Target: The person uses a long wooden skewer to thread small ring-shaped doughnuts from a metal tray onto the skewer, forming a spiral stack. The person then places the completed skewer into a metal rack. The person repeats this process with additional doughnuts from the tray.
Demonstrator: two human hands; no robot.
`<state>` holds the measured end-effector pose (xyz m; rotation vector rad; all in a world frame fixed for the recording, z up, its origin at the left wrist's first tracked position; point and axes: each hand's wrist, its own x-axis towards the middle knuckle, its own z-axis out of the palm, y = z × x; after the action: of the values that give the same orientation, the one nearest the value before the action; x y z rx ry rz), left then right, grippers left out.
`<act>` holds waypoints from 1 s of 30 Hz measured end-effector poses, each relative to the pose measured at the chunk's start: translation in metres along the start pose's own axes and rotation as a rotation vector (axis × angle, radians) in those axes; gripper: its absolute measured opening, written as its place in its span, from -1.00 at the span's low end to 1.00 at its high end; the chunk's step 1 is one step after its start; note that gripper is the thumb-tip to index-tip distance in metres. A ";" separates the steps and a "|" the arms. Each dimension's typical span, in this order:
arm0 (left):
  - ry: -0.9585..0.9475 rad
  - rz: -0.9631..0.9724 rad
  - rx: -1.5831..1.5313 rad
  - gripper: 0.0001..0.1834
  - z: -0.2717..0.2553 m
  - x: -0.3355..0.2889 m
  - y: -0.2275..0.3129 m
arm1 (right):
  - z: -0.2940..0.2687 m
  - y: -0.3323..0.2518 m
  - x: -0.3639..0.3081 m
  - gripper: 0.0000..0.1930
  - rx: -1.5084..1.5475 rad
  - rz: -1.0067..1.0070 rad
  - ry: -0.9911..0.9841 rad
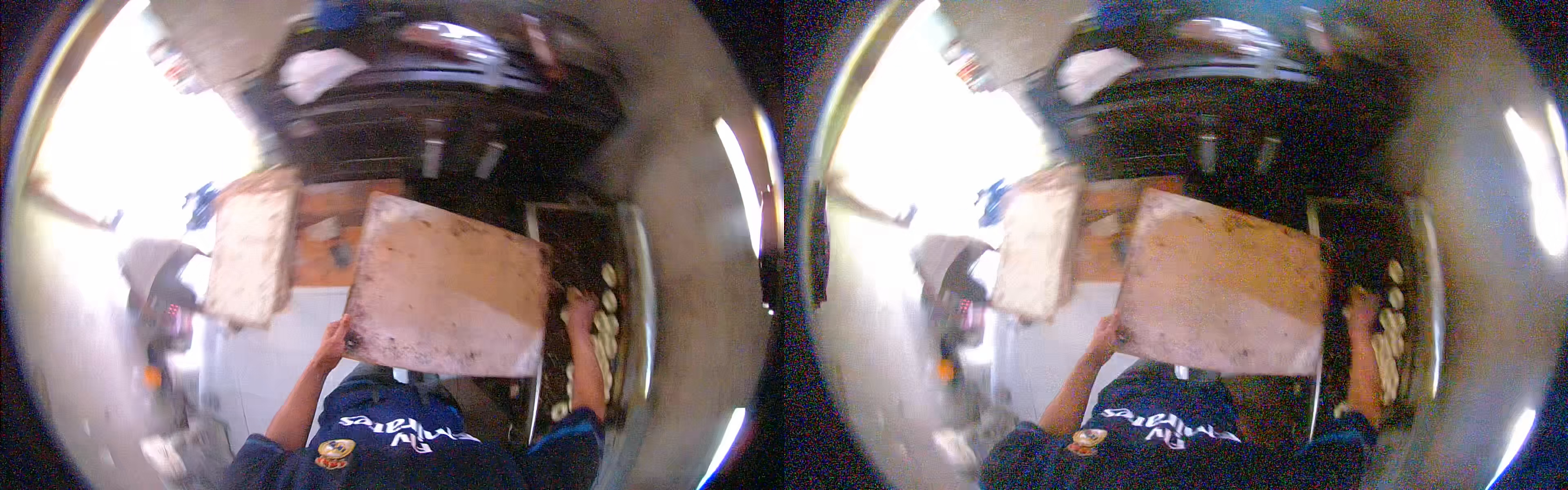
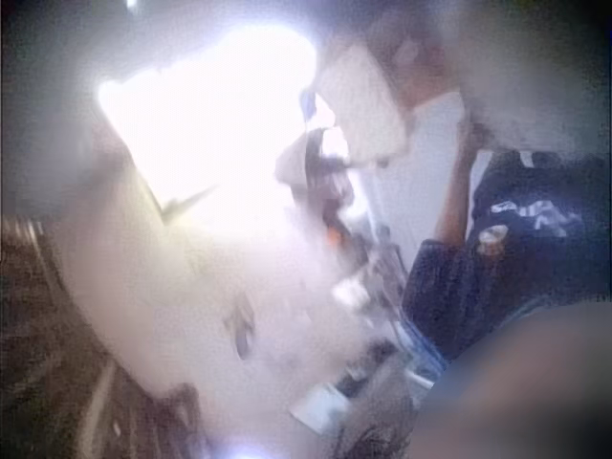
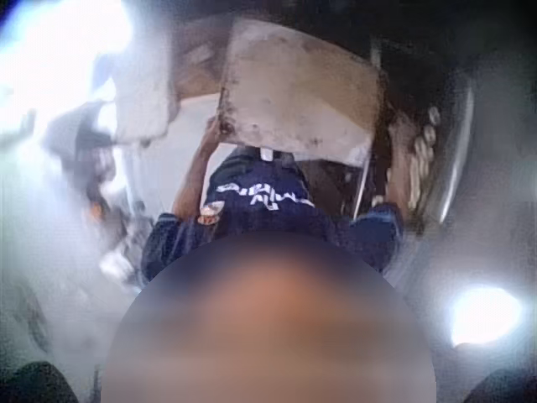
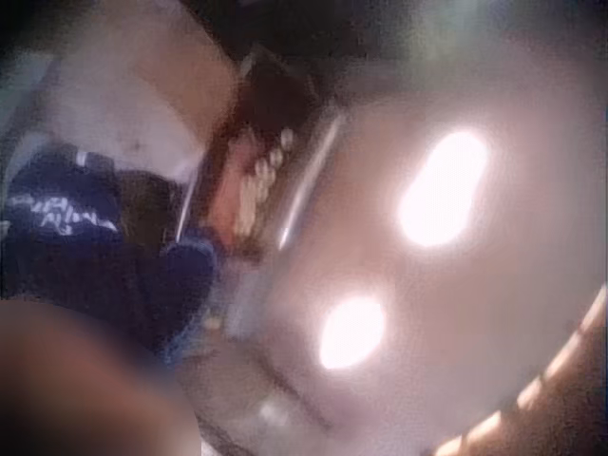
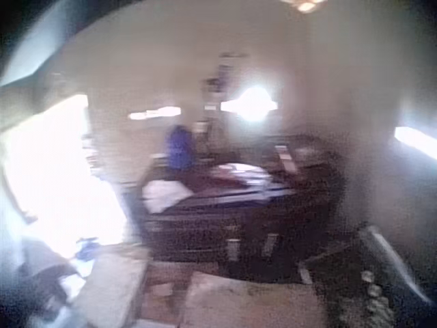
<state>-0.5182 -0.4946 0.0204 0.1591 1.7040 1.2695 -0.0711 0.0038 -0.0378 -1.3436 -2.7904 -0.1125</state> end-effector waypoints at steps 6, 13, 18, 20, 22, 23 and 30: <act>0.370 0.081 -0.448 -0.38 -0.096 -0.082 -0.065 | -0.051 -0.141 -0.025 -0.75 0.533 -0.227 0.125; 0.555 0.439 -0.579 -0.35 -0.206 -0.055 -0.136 | 0.016 -0.333 -0.093 -0.73 0.819 0.035 0.007; 0.504 0.172 -0.321 -0.36 -0.223 0.102 -0.128 | 0.116 -0.390 -0.142 -0.67 0.853 0.628 -0.218; 0.234 0.078 -0.153 -0.36 -0.198 0.160 -0.127 | 0.127 -0.396 -0.170 -0.63 0.823 0.647 -0.267; 0.010 0.024 -0.018 -0.37 -0.166 0.197 -0.129 | 0.122 -0.396 -0.198 -0.62 0.991 0.819 -0.096; -0.092 0.000 0.036 -0.37 -0.153 0.207 -0.131 | 0.116 -0.398 -0.212 -0.64 0.899 0.923 -0.043; -0.890 -0.085 0.165 -0.38 0.048 0.179 -0.046 | 0.112 -0.430 -0.392 -0.73 0.505 1.695 0.814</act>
<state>-0.5567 -0.3761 -0.1246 0.6388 1.0151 0.7959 -0.1633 -0.5594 -0.1973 -2.1704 -0.4837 0.0945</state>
